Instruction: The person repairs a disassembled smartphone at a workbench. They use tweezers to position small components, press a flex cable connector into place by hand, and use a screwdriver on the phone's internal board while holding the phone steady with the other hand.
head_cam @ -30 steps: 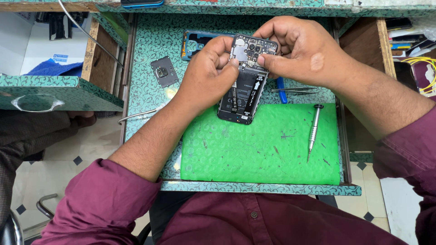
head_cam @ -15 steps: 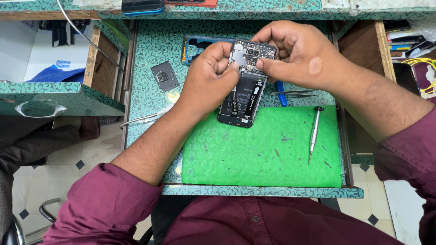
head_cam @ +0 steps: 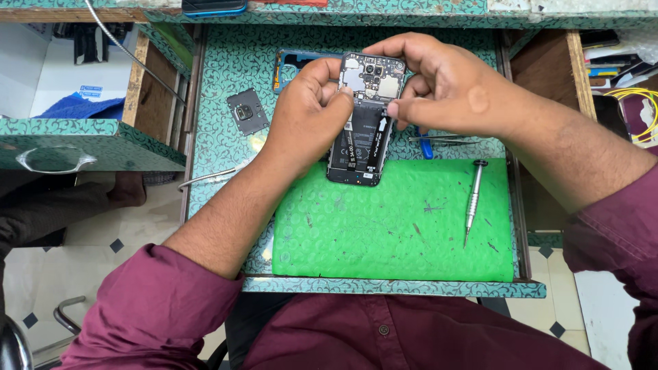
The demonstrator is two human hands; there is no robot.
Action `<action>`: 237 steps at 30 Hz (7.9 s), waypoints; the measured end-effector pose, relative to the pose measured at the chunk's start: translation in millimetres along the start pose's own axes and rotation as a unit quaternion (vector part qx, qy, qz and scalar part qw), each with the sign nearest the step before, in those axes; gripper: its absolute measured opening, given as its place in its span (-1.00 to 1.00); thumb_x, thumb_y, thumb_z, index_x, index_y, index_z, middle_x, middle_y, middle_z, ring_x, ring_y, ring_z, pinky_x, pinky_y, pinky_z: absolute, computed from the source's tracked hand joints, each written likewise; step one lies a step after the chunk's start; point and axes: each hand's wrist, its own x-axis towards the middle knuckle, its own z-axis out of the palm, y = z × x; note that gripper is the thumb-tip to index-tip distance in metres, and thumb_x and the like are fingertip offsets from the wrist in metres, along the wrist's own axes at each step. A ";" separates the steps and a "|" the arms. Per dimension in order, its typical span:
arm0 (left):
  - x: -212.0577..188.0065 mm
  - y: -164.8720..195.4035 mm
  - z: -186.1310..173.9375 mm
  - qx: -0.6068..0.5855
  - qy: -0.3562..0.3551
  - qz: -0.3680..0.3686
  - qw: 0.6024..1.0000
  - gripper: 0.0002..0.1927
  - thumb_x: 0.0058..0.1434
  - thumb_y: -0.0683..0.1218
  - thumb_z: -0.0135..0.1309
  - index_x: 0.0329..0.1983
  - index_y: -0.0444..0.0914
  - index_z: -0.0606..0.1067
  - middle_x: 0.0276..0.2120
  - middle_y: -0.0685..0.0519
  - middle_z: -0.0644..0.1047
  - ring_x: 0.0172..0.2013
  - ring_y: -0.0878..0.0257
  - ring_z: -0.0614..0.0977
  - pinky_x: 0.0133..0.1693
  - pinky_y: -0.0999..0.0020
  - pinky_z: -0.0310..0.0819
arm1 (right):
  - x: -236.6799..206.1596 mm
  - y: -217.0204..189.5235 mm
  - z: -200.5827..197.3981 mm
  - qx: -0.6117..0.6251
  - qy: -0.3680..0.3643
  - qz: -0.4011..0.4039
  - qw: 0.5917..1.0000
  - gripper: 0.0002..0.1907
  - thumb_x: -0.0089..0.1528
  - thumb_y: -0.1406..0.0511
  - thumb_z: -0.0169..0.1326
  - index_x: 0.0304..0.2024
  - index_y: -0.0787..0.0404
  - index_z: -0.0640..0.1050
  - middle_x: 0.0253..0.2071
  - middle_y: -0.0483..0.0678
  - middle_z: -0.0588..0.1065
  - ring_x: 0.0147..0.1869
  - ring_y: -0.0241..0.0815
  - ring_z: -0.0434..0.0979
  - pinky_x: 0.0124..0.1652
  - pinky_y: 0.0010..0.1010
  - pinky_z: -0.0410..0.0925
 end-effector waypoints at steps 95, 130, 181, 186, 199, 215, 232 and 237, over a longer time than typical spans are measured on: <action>-8.1 -0.2 2.7 -0.050 -0.054 0.054 0.996 -0.76 0.41 -0.31 -0.04 0.11 -0.33 0.32 -0.09 -0.02 0.63 -0.11 0.42 0.66 -0.02 0.49 0.59 | -5.8 -13.1 14.1 0.014 0.050 -0.030 0.998 -0.50 0.29 0.48 0.06 0.30 0.34 0.38 -0.08 -0.09 0.54 -0.24 -0.52 0.51 -0.31 -0.65 0.43; -1.8 7.9 -8.8 -0.090 -0.062 0.040 0.993 -0.77 0.54 -0.11 -0.01 0.10 -0.38 0.48 -0.10 0.04 0.63 -0.14 0.42 0.63 -0.06 0.47 0.55 | -5.3 -2.6 -2.3 -0.026 0.089 -0.048 0.995 -0.66 0.45 0.32 0.05 0.26 0.27 0.48 -0.20 -0.09 0.52 -0.25 -0.41 0.54 -0.31 -0.58 0.42; -6.7 9.8 -1.8 -0.305 0.015 0.016 0.952 -0.60 0.52 -0.05 -0.08 0.34 -0.19 0.17 0.19 -0.03 0.43 0.20 0.17 0.55 0.13 -0.08 0.67 | -7.7 -2.2 14.4 -0.277 0.117 -0.184 0.936 -0.07 0.19 0.18 0.47 0.40 0.31 0.19 0.26 0.20 0.32 0.38 0.09 0.41 0.29 -0.17 0.35; -7.1 8.8 -6.1 -0.264 -0.019 0.036 0.964 -0.53 0.54 0.06 -0.06 0.39 -0.18 0.14 0.24 -0.04 0.40 0.23 0.18 0.52 0.19 0.01 0.63 | -9.1 -1.3 12.4 -0.266 0.137 -0.174 0.938 -0.15 0.17 0.26 0.40 0.39 0.29 0.25 0.21 0.17 0.34 0.37 0.04 0.45 0.34 -0.19 0.37; -3.9 34.2 -38.1 0.364 -0.010 0.367 0.856 -0.26 0.15 0.33 0.45 0.04 -0.22 0.36 -0.02 0.03 0.36 0.08 0.09 0.32 0.16 0.15 0.29 | -9.6 0.2 6.9 -0.107 0.034 -0.149 0.982 -0.27 0.23 0.24 0.20 0.42 0.33 0.33 0.15 0.03 0.47 0.18 -0.24 0.54 0.20 -0.37 0.44; 1.8 14.5 -46.3 0.182 0.091 0.300 0.932 -0.69 0.66 0.06 0.01 0.19 -0.27 0.37 0.02 0.06 0.36 -0.05 0.32 0.49 0.03 0.41 0.44 | -10.1 4.9 -2.4 0.139 0.044 -0.069 0.987 -0.23 0.26 -0.05 0.17 0.29 0.35 0.37 0.12 0.04 0.49 0.00 -0.20 0.60 -0.07 -0.39 0.50; 6.8 21.5 -52.7 0.409 0.001 0.247 0.878 -0.92 0.34 -0.19 0.28 -0.13 -0.21 0.62 -0.30 0.07 0.56 -0.37 0.29 0.64 -0.32 0.35 0.49 | -21.0 -56.6 61.6 -0.414 -0.167 -0.128 0.886 -0.10 -0.23 0.15 0.31 0.17 0.22 0.42 0.04 0.06 0.46 0.15 0.10 0.48 -0.17 -0.10 0.43; 6.9 21.4 -53.8 0.447 0.024 0.226 0.865 -0.90 0.28 -0.19 0.29 -0.16 -0.18 0.63 -0.29 0.08 0.58 -0.39 0.26 0.65 -0.33 0.30 0.49 | -21.8 -59.0 64.4 -0.431 -0.176 -0.091 0.880 -0.08 -0.16 0.12 0.35 0.24 0.17 0.39 0.07 0.03 0.41 0.16 0.09 0.46 -0.15 -0.11 0.42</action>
